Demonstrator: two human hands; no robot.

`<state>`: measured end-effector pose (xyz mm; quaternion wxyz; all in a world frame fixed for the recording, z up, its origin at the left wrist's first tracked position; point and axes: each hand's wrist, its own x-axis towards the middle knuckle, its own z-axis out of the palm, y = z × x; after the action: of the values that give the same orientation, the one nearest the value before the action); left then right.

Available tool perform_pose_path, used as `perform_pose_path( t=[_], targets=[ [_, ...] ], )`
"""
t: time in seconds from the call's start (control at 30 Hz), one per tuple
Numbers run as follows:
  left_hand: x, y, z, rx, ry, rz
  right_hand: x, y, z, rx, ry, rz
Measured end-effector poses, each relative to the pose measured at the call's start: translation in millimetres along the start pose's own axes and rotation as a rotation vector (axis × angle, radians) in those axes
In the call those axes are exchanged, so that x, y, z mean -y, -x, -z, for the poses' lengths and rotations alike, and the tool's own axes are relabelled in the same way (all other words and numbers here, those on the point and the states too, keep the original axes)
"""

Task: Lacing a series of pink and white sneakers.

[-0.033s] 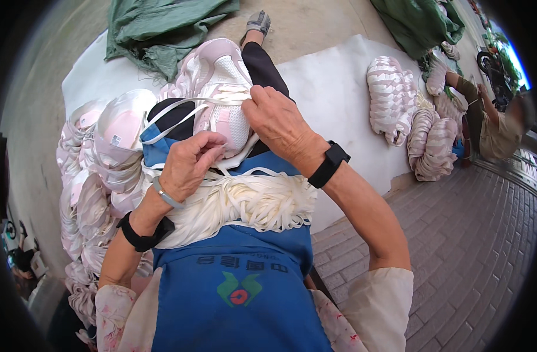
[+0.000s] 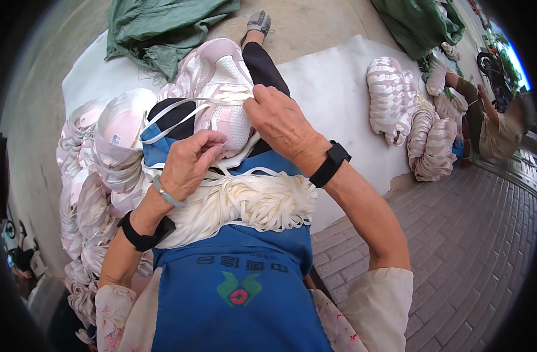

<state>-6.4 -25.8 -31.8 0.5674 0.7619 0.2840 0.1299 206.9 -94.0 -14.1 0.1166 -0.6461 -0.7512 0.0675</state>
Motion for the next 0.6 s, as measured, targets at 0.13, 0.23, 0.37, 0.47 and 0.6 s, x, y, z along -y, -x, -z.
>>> perform_pose_path(
  t=[0.13, 0.23, 0.37, 0.47, 0.6],
  targets=[
    [-2, -2, 0, -0.018, -0.006, 0.002, -10, 2, 2, 0.038, -0.234, -0.124],
    [-3, -1, 2, -0.016, 0.018, -0.038, -6, 2, -1, -0.031, -0.218, -0.046],
    [-5, 0, 4, -0.021, 0.047, 0.012, 30, -3, 5, -0.170, -0.114, 0.145],
    [-15, 3, 15, 0.025, 0.080, 0.062, 74, 6, 9, -0.160, -0.477, 0.122],
    [-28, 16, 40, 0.117, 0.217, 0.241, 98, 33, 34, 0.348, -1.007, 0.168]
  ],
)
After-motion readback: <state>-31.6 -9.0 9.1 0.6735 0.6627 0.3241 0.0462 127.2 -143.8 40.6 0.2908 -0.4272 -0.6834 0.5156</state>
